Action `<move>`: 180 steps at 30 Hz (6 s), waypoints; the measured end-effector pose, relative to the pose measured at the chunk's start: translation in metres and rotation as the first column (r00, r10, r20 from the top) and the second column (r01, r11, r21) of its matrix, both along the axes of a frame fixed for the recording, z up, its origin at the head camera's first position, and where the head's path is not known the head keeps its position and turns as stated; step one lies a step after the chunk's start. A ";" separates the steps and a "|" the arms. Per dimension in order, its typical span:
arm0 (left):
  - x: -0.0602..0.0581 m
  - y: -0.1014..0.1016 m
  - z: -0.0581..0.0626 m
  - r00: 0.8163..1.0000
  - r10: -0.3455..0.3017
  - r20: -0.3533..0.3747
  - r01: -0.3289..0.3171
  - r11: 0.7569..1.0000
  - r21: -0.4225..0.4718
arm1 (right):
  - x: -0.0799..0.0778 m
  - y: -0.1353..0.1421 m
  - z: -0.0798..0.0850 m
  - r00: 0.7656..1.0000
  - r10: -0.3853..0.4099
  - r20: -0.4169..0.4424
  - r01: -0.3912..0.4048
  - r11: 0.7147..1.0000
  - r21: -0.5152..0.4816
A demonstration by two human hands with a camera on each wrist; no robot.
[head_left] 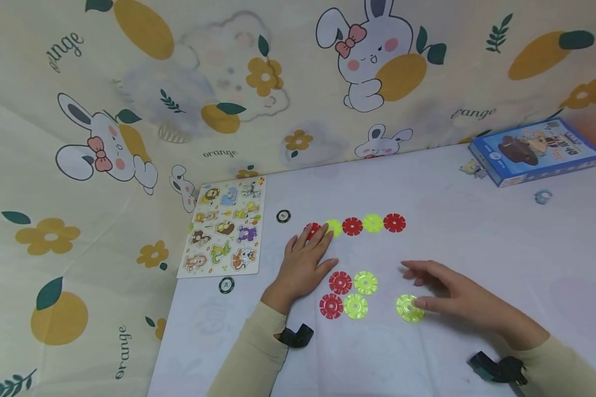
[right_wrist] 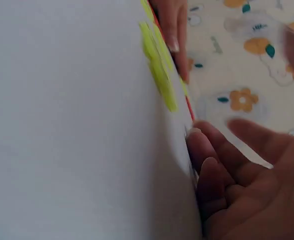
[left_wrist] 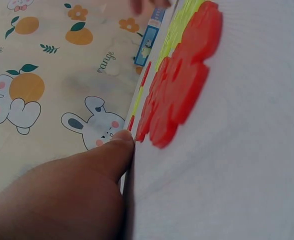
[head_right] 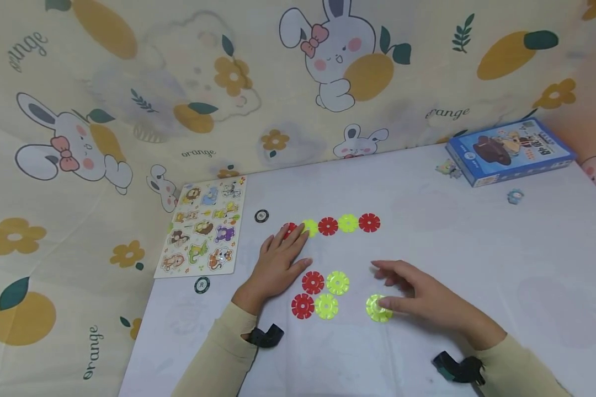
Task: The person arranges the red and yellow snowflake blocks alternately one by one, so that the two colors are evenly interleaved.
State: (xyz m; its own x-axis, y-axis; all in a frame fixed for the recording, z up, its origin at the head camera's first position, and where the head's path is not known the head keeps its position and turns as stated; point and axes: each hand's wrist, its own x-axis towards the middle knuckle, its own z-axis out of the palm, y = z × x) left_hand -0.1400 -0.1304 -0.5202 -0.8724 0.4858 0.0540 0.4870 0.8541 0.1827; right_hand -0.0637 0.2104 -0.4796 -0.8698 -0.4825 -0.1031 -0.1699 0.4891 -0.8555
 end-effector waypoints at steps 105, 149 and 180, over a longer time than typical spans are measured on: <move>0.000 0.000 0.000 1.000 0.022 -0.006 -0.023 1.000 -0.019 | -0.038 -0.080 -0.010 0.978 -0.199 -0.067 0.193 0.978 -0.080; 0.000 0.000 0.003 1.000 0.018 -0.022 -0.019 0.999 -0.028 | -0.062 0.034 -0.019 0.892 -0.238 -0.385 0.390 0.835 0.387; 0.000 0.000 0.004 1.000 0.016 -0.008 -0.016 1.000 -0.010 | -0.023 -0.073 -0.009 0.997 -0.051 -0.054 0.056 0.994 0.097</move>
State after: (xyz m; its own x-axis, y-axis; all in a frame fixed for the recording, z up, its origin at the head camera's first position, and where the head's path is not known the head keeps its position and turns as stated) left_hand -0.1402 -0.1305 -0.5160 -0.8797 0.4723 0.0560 0.4745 0.8636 0.1705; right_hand -0.0865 0.1373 -0.4885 -0.8994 -0.4248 -0.1028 -0.1833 0.5800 -0.7937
